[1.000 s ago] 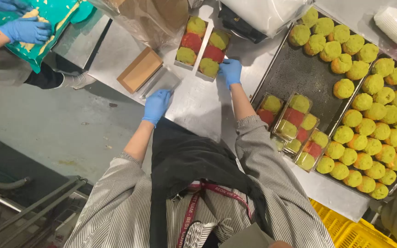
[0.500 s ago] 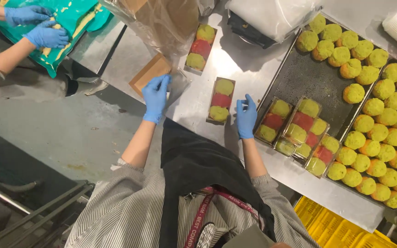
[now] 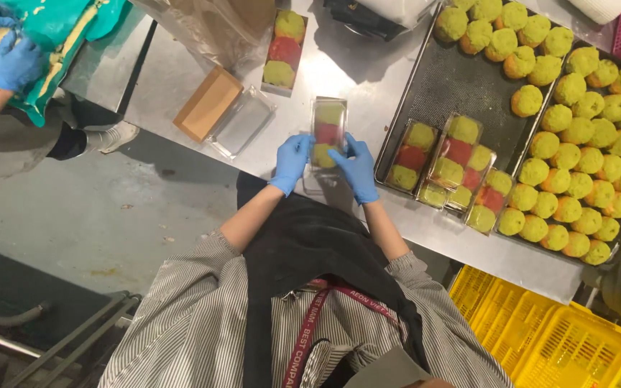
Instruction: The person places green and red pastries into plastic containers, closes the lids, and sets the containers into a yellow basket.
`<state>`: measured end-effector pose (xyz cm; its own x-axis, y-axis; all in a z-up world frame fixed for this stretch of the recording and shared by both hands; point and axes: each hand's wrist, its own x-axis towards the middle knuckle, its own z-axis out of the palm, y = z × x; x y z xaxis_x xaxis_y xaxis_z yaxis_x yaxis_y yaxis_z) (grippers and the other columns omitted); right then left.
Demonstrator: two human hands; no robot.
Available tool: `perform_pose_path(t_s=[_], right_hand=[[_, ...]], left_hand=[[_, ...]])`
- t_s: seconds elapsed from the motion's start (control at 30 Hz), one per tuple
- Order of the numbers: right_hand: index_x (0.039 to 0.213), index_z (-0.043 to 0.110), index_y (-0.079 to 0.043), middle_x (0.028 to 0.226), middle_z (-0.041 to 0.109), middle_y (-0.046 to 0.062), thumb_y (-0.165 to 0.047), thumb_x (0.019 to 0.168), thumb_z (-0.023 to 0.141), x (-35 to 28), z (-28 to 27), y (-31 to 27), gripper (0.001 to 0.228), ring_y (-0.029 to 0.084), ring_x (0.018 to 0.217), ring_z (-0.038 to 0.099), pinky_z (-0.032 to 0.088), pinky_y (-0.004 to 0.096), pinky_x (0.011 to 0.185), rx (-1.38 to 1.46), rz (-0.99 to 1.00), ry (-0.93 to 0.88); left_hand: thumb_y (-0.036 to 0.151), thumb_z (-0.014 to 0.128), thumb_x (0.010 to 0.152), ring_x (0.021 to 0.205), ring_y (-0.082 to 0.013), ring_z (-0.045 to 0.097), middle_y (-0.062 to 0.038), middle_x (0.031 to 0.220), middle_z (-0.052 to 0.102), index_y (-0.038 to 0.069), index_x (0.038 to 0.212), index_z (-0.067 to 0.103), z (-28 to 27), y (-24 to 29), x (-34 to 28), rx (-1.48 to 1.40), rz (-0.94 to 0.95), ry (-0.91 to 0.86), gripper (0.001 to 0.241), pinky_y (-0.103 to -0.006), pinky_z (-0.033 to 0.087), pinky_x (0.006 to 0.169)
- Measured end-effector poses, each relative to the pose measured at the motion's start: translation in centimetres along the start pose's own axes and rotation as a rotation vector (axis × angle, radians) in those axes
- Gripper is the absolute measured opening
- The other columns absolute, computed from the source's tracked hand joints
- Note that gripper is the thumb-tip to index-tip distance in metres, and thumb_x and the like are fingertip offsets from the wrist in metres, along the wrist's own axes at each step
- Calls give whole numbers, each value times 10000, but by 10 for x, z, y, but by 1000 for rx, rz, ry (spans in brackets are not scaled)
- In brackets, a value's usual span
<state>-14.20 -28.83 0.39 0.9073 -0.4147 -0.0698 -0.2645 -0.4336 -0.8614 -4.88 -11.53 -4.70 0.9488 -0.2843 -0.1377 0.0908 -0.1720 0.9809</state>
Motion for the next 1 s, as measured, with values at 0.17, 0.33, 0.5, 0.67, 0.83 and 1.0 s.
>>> perform_pose_path(t_s=[0.17,0.33,0.5,0.67,0.83,1.0], right_hand=[[1494,502,-32,866,664,76,-329,772,888,4,9,-12,871,152,750,619,546,297,716,-10,231,50],[1377,557,24,918,669,83,-316,764,908,13,5,-12,784,156,764,650,559,313,698,-46,89,200],[1301,713,-4,1051,770,92,-272,923,757,-8,14,91,466,146,902,725,592,302,819,252,358,-45],[1298,684,22,1143,768,141,-95,809,797,-15,21,105,515,140,988,728,581,295,888,232,270,-129],[1286,665,61,1127,760,133,-40,797,796,-13,4,52,516,134,899,711,597,290,834,314,389,-203],[1282,671,57,1131,761,125,-6,776,792,-11,11,84,525,126,889,712,593,285,825,331,365,-224]], left_hand=[[205,644,957,780,-355,707,-193,886,726,57,986,775,13,-6,5,363,52,134,200,-427,553,720],[169,631,973,869,-381,698,-204,946,718,46,1002,751,9,-40,21,392,303,260,175,-439,554,792],[134,696,929,839,-223,738,-147,986,766,40,1140,758,-14,-74,-17,208,36,-63,239,-346,575,772],[45,704,896,764,-82,614,-83,992,783,4,1237,752,-6,-80,-31,-29,-195,-250,347,-253,532,697],[2,761,840,776,-97,712,-65,949,769,-27,1175,697,-2,-81,-29,-353,-371,-203,342,-243,606,700],[-28,786,835,757,-136,705,-98,942,770,-38,1102,728,0,-90,-26,-302,-408,-188,274,-270,600,681]])
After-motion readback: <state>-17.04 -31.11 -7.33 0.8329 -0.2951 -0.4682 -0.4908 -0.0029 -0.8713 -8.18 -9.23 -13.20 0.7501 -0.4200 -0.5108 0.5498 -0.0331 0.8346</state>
